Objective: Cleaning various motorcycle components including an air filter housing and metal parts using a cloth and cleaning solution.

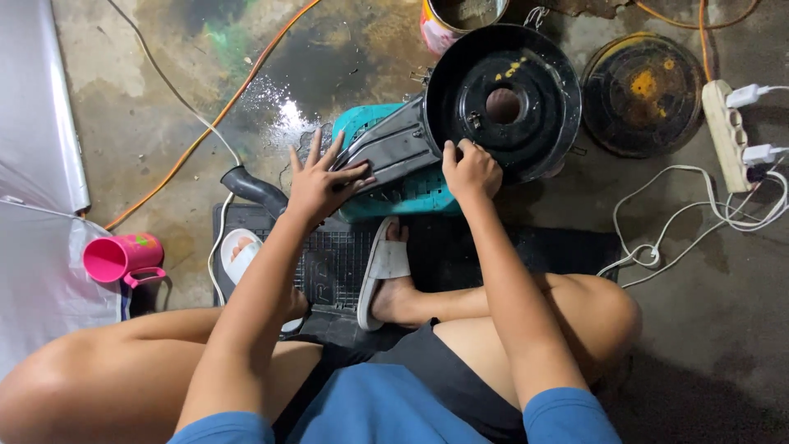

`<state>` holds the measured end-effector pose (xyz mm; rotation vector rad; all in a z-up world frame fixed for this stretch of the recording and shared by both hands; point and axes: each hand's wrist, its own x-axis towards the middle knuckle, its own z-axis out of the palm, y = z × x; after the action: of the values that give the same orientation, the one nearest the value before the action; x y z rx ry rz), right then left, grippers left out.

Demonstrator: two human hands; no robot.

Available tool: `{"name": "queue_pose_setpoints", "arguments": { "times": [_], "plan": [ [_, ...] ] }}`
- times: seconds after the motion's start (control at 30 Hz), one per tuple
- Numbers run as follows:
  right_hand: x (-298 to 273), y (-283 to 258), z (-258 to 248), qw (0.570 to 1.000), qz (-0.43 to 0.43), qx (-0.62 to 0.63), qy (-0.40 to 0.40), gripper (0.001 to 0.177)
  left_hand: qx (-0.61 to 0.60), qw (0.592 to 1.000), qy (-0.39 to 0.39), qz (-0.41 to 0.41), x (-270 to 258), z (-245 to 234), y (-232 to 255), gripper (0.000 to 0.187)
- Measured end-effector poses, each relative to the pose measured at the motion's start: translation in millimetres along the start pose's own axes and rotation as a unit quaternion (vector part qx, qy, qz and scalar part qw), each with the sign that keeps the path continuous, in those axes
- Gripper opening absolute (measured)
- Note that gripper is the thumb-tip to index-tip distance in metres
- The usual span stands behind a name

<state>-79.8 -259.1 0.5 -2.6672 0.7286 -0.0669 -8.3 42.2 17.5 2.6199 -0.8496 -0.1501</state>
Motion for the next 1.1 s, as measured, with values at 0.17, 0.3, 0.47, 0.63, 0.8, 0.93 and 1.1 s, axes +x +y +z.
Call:
{"name": "queue_pose_setpoints", "arguments": {
  "times": [0.17,0.3,0.47,0.63,0.8,0.93,1.1],
  "plan": [
    [0,-2,-15,1.0,-0.011,0.021,-0.011,0.046,-0.001,1.0,0.022,0.014,41,25,35,0.032],
    [-3,4,-17,0.999,-0.01,0.039,-0.034,0.046,-0.019,0.999,0.025,0.015,37,21,43,0.031],
    [-4,-5,-22,0.998,0.011,0.036,-0.06,0.049,0.017,0.999,0.028,0.009,0,10,1,0.032],
    [-4,-7,-28,0.998,0.007,0.024,-0.063,0.051,0.018,0.999,0.039,0.008,26,22,25,0.029],
    [-5,-1,-32,0.996,-0.007,0.044,-0.074,0.052,-0.019,0.999,0.026,0.019,37,25,43,0.032],
    [-6,-5,-30,0.996,0.008,0.06,-0.071,0.049,0.004,1.0,0.012,0.015,7,15,13,0.035],
    [-5,-10,-29,0.997,0.015,0.029,-0.074,0.05,0.013,0.999,0.03,0.016,15,23,21,0.033]
  ]
}}
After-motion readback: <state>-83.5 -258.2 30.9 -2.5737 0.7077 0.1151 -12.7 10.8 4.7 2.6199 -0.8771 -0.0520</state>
